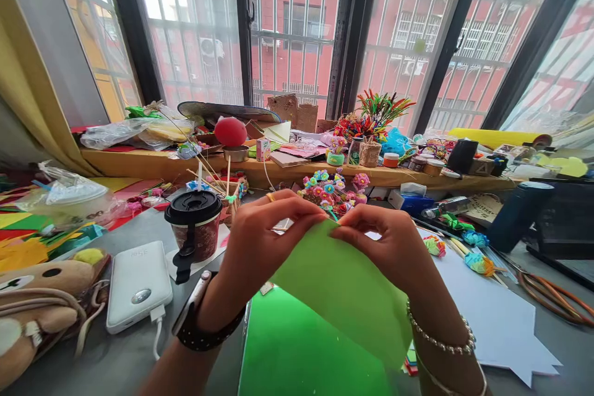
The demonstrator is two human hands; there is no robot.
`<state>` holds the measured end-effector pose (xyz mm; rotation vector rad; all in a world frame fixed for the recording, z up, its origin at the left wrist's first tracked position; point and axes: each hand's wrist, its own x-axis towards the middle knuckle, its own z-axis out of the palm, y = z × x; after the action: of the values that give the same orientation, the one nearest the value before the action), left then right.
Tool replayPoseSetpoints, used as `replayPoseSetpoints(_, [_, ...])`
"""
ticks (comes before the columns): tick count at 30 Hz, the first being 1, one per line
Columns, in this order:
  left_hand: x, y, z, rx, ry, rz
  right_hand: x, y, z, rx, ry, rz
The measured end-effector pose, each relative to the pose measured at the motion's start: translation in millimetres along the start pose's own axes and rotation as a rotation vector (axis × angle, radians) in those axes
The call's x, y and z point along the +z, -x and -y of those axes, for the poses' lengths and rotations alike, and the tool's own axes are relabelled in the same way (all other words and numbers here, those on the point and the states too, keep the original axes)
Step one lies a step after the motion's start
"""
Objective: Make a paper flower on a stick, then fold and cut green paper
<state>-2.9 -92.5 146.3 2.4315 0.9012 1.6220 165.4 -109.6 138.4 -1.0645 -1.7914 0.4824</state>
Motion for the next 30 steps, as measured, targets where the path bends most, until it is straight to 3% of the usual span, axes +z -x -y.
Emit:
replayPoseSetpoints(3, [-2.4,-1,3,-0.056,-0.022,-0.051,-2,-3,-5,0.03,-0.029,0.013])
replayPoseSetpoints(6, [-3.3,-4,7,-0.152,0.037,-0.003,-3,-6,-9,0.036,-0.028,-0.019])
replayPoseSetpoints(12, [-3.3,-6,20,-0.336,0.186,0.306,-2,-8,-12,0.071,-0.06,0.0])
replayPoseSetpoints(14, [-1.7,-5,23,-0.362,0.162,0.352,-2,-9,-15,0.076,-0.08,0.014])
replayPoseSetpoints(17, [-0.8,-5,25,-0.387,0.101,0.273,-4,-10,-20,0.094,-0.106,0.053])
replayPoseSetpoints(20, [-3.9,-6,26,-0.432,0.222,0.212,-8,-11,-26,0.127,-0.158,0.042])
replayPoseSetpoints(26, [-1.4,-7,26,-0.497,0.722,0.101,-13,-13,-33,0.132,-0.409,-0.297])
replayPoseSetpoints(30, [11.6,-5,26,-0.539,0.788,0.026,-14,-14,-36,0.142,-0.465,-0.346])
